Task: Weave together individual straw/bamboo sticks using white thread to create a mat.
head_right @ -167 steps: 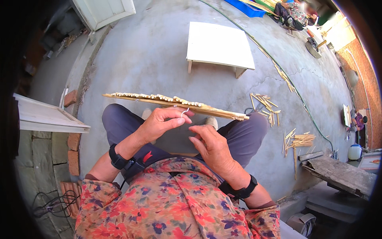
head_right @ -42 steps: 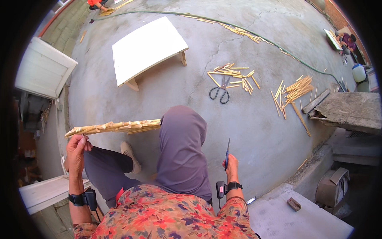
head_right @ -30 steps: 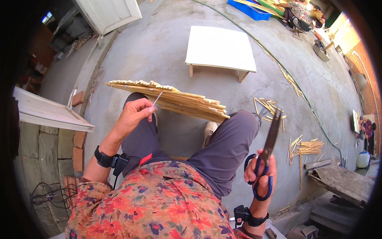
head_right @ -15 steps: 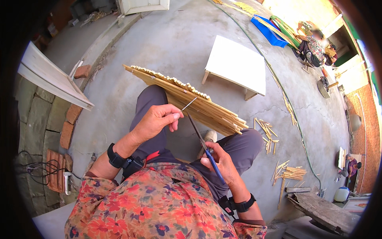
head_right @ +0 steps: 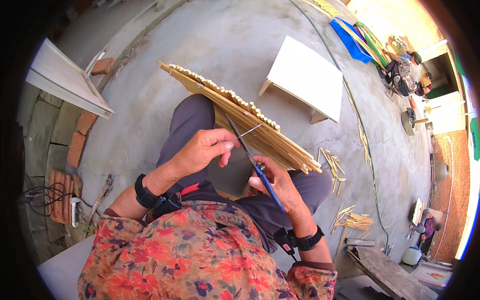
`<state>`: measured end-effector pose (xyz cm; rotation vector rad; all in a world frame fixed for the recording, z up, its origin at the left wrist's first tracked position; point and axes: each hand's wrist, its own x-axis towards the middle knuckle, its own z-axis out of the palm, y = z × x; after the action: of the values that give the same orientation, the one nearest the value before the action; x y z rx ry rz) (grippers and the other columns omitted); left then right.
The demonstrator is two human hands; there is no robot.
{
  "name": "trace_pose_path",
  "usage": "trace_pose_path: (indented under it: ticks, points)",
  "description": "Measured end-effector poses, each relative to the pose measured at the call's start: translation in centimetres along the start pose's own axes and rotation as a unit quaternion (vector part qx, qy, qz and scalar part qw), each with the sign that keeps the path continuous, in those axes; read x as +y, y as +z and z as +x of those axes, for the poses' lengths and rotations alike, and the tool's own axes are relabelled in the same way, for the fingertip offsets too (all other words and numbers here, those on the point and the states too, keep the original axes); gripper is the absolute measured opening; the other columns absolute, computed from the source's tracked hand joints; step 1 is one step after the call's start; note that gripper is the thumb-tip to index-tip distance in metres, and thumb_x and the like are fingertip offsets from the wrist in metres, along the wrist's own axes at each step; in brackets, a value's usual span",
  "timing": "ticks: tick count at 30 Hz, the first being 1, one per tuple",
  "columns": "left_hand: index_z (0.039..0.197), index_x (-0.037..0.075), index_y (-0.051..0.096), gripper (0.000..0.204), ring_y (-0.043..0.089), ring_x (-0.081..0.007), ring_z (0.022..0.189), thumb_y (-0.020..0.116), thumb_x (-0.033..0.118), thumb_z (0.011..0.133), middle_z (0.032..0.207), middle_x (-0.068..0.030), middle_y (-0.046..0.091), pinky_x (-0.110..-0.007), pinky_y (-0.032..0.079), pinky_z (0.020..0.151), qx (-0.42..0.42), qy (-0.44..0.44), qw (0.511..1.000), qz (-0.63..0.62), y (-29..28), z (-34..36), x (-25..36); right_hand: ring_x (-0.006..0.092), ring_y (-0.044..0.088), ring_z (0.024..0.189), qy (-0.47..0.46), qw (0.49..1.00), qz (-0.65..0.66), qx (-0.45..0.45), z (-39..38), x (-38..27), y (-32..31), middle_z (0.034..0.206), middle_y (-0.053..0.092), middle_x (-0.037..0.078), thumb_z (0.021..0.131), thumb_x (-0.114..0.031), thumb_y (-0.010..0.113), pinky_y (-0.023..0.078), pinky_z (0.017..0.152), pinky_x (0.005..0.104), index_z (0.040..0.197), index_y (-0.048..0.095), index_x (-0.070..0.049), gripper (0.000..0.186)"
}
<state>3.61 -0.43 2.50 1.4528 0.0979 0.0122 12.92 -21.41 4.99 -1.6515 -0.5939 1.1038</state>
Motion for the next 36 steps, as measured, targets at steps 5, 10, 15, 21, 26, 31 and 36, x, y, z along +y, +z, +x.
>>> trace_pose_path:
  ticks: [5, 10, 15, 21, 26, 31, 36]
  points:
    - [0.097, -0.002, 0.059, 0.018, 0.053, -0.0085, 0.060, 0.047, 0.011, 0.093, 0.064, -0.0007, 0.055, -0.024, 0.045, 0.058, -0.002, 0.004, 1.000, -0.006, -0.27, -0.03, -0.03, 0.0084, 0.049, 0.074, 0.015, 1.000, 0.018, -0.017, 0.11, -1.11, 0.12, 0.083, 0.049, 0.001, 0.080, -0.030, 0.071, 0.043, 0.067, 0.0228, 0.125, 0.045, -0.002, 0.059]
    - [0.096, -0.002, 0.060, 0.018, 0.053, -0.0082, 0.060, 0.048, 0.011, 0.093, 0.064, -0.0008, 0.055, -0.024, 0.045, 0.057, -0.003, 0.015, 1.000, -0.019, -0.34, 0.00, -0.38, 0.0084, 0.046, 0.076, 0.012, 0.999, -0.040, -0.015, 0.29, -0.77, -0.24, 0.085, 0.048, 0.000, 0.078, -0.036, 0.071, 0.040, 0.069, 0.0225, 0.126, 0.045, -0.002, 0.064]
    - [0.096, -0.002, 0.061, 0.019, 0.054, -0.0076, 0.061, 0.048, 0.011, 0.093, 0.065, -0.0010, 0.055, -0.023, 0.045, 0.057, -0.010, 0.018, 0.999, -0.025, -0.48, 0.06, -0.54, 0.0087, 0.046, 0.075, 0.012, 0.998, 0.022, -0.055, 0.24, -0.54, -0.35, 0.086, 0.049, 0.001, 0.079, -0.047, 0.065, 0.039, 0.067, 0.0212, 0.126, 0.044, -0.003, 0.068]
    - [0.098, -0.002, 0.061, 0.019, 0.053, -0.0069, 0.061, 0.048, 0.012, 0.093, 0.064, -0.0006, 0.055, -0.023, 0.045, 0.057, -0.021, 0.020, 0.999, -0.036, -0.26, -0.01, -0.66, 0.0108, 0.049, 0.079, 0.008, 0.999, -0.007, -0.042, 0.13, -0.69, -0.03, 0.087, 0.050, 0.002, 0.078, -0.049, 0.064, 0.041, 0.071, 0.0232, 0.126, 0.044, -0.003, 0.069]
    - [0.099, -0.002, 0.061, 0.019, 0.052, -0.0067, 0.060, 0.048, 0.012, 0.094, 0.064, -0.0005, 0.055, -0.022, 0.044, 0.057, -0.024, 0.024, 0.999, -0.036, -0.35, 0.05, -0.63, 0.0115, 0.048, 0.079, -0.005, 0.999, -0.026, -0.040, 0.28, -0.93, -0.17, 0.087, 0.049, 0.002, 0.077, -0.051, 0.065, 0.040, 0.072, 0.0241, 0.124, 0.045, -0.002, 0.071]
    - [0.099, -0.001, 0.062, 0.020, 0.051, -0.0069, 0.060, 0.048, 0.012, 0.094, 0.064, -0.0004, 0.055, -0.023, 0.044, 0.057, -0.028, 0.024, 0.998, -0.044, -0.43, 0.02, -0.67, 0.0108, 0.047, 0.078, 0.009, 0.999, -0.025, -0.036, 0.29, -0.82, -0.36, 0.084, 0.049, 0.001, 0.075, -0.053, 0.067, 0.040, 0.071, 0.0238, 0.120, 0.047, -0.002, 0.071]
    - [0.100, -0.001, 0.062, 0.020, 0.051, -0.0070, 0.060, 0.049, 0.013, 0.094, 0.063, -0.0003, 0.055, -0.023, 0.043, 0.057, -0.034, 0.027, 0.998, -0.041, -0.47, 0.01, -0.55, 0.0094, 0.046, 0.075, 0.035, 0.997, -0.070, -0.020, 0.00, -1.23, -0.34, 0.080, 0.049, 0.001, 0.075, -0.055, 0.067, 0.040, 0.069, 0.0235, 0.117, 0.048, -0.002, 0.070]
